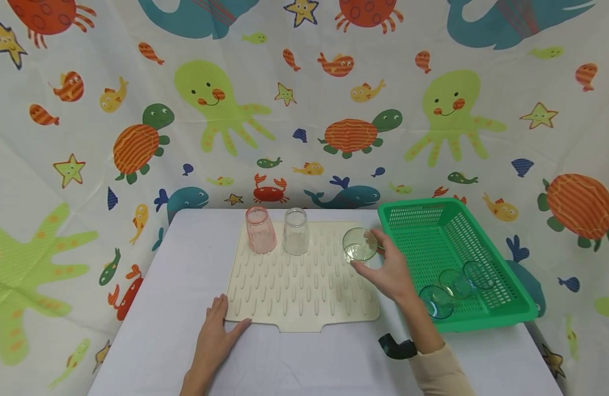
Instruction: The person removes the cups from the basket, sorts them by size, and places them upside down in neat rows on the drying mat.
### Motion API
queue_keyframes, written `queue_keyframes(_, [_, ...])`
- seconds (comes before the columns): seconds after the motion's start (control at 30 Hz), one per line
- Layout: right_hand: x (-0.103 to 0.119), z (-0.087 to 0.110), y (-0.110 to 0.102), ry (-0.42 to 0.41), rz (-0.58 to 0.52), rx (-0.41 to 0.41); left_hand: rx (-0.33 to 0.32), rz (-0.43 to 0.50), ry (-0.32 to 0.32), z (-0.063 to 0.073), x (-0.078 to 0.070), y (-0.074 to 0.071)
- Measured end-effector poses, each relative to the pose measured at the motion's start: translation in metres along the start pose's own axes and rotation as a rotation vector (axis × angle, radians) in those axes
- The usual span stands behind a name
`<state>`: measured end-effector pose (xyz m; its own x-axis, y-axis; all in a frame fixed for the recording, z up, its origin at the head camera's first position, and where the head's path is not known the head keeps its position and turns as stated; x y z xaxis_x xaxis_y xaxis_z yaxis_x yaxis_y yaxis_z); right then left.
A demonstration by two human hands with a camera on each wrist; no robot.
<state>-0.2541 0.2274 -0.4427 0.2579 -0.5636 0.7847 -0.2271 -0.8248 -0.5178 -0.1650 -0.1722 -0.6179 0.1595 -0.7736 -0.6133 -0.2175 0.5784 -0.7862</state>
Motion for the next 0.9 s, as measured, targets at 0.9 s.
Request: queue_keyframes(0.9, [0.037,0.012,0.059,-0.115,-0.13,0.138,-0.02,0.416,0.282,-0.016,-0.113,-0.019])
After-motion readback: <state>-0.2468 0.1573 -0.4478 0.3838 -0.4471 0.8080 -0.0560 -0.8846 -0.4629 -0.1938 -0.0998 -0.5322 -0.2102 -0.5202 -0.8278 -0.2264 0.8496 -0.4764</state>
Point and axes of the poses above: each hand's wrist, its own z-axis away from the middle knuckle, its own y-axis out of the palm, x = y × z, the point moved 9 cm from there along -z, towards the middle knuckle, and after that the axes turned 7 degrees about -x, right-handed, at the moved point
